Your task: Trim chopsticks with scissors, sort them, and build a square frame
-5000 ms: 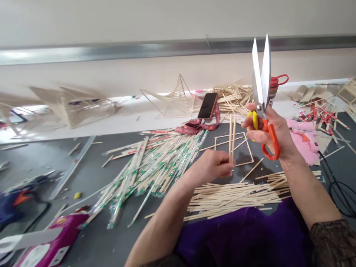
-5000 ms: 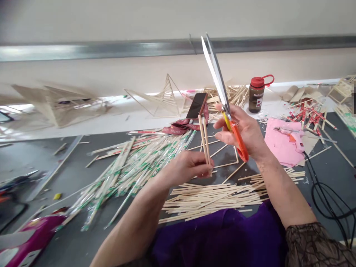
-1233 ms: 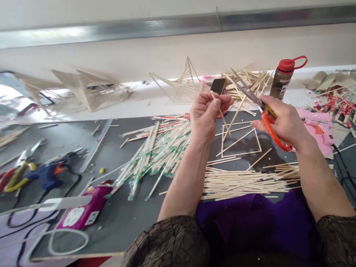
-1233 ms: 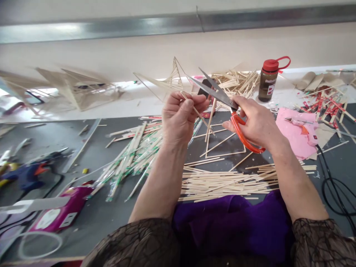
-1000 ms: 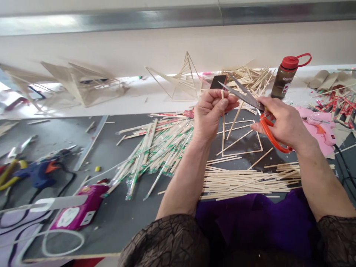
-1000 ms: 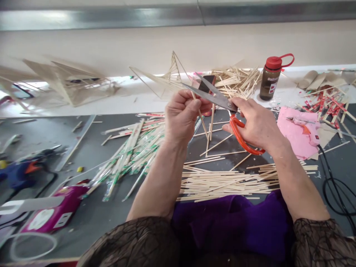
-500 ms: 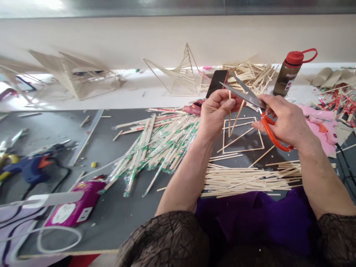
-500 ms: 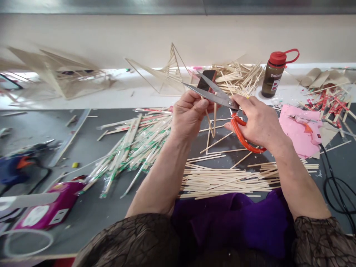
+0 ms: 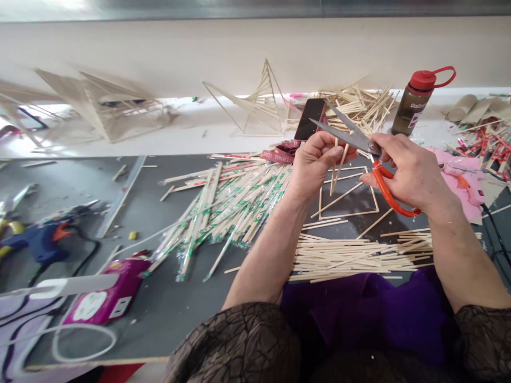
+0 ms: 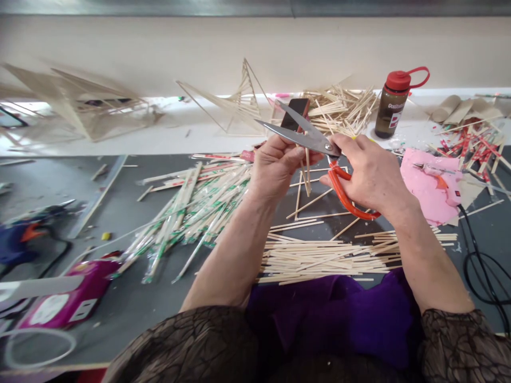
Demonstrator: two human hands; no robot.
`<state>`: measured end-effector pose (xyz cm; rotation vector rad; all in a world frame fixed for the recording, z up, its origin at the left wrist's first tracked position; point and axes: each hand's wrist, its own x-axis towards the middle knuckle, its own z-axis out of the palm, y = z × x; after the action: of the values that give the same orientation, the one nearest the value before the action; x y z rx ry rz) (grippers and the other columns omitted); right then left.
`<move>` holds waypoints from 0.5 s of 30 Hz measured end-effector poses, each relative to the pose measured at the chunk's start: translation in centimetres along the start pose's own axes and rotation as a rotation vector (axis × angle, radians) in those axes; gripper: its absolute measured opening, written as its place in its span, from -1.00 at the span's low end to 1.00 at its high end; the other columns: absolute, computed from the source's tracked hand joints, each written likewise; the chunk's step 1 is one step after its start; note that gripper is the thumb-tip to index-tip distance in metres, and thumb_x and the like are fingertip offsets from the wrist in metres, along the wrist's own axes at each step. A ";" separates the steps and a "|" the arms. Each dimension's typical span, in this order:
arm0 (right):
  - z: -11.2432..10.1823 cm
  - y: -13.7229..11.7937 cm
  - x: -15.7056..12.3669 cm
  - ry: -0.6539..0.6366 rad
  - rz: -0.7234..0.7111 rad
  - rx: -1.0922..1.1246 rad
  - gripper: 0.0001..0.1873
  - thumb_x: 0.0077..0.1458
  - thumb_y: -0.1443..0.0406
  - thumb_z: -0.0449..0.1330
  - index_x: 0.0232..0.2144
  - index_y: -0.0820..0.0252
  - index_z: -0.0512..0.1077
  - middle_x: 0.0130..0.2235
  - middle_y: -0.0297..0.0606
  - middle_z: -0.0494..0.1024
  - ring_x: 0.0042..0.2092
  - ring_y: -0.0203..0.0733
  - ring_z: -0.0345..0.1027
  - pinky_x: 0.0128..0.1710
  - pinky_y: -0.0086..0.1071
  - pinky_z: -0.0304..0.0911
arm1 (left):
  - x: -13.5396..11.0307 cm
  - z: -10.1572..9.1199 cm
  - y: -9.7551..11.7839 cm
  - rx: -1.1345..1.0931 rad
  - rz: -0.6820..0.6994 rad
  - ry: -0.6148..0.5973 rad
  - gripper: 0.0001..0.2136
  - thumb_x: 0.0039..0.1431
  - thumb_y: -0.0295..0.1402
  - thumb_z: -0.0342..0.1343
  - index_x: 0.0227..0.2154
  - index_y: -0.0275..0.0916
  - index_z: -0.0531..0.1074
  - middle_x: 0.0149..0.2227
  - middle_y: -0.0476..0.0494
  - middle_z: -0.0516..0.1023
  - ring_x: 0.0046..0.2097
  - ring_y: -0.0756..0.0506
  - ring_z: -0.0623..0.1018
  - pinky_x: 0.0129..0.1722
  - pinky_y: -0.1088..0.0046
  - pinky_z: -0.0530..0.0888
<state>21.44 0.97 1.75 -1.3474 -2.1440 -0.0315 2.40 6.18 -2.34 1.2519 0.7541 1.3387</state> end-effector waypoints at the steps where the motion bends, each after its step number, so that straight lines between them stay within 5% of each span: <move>1: 0.0 0.0 0.0 0.008 -0.001 0.003 -0.48 0.15 0.00 0.20 0.08 0.10 0.41 -0.12 -0.14 0.56 -0.15 0.03 0.47 -0.18 -0.12 0.37 | 0.0 0.0 0.0 0.002 -0.013 -0.002 -0.84 0.09 -0.31 0.31 -0.37 -0.17 0.42 -0.34 0.00 0.62 -0.22 -0.11 0.66 -0.11 0.25 0.60; 15: 0.2 -0.1 0.0 -0.027 -0.003 -0.023 -0.45 0.13 -0.01 0.22 0.09 0.11 0.41 -0.12 -0.14 0.56 -0.16 0.02 0.46 -0.19 -0.14 0.35 | 0.2 -0.3 -0.1 -0.025 0.019 0.026 -0.82 0.11 -0.27 0.31 -0.38 -0.17 0.40 -0.37 0.02 0.59 -0.24 -0.07 0.64 -0.13 0.29 0.58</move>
<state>21.23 0.99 1.69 -1.3648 -2.1744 -0.0396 2.14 6.48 -2.45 1.2269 0.7428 1.3786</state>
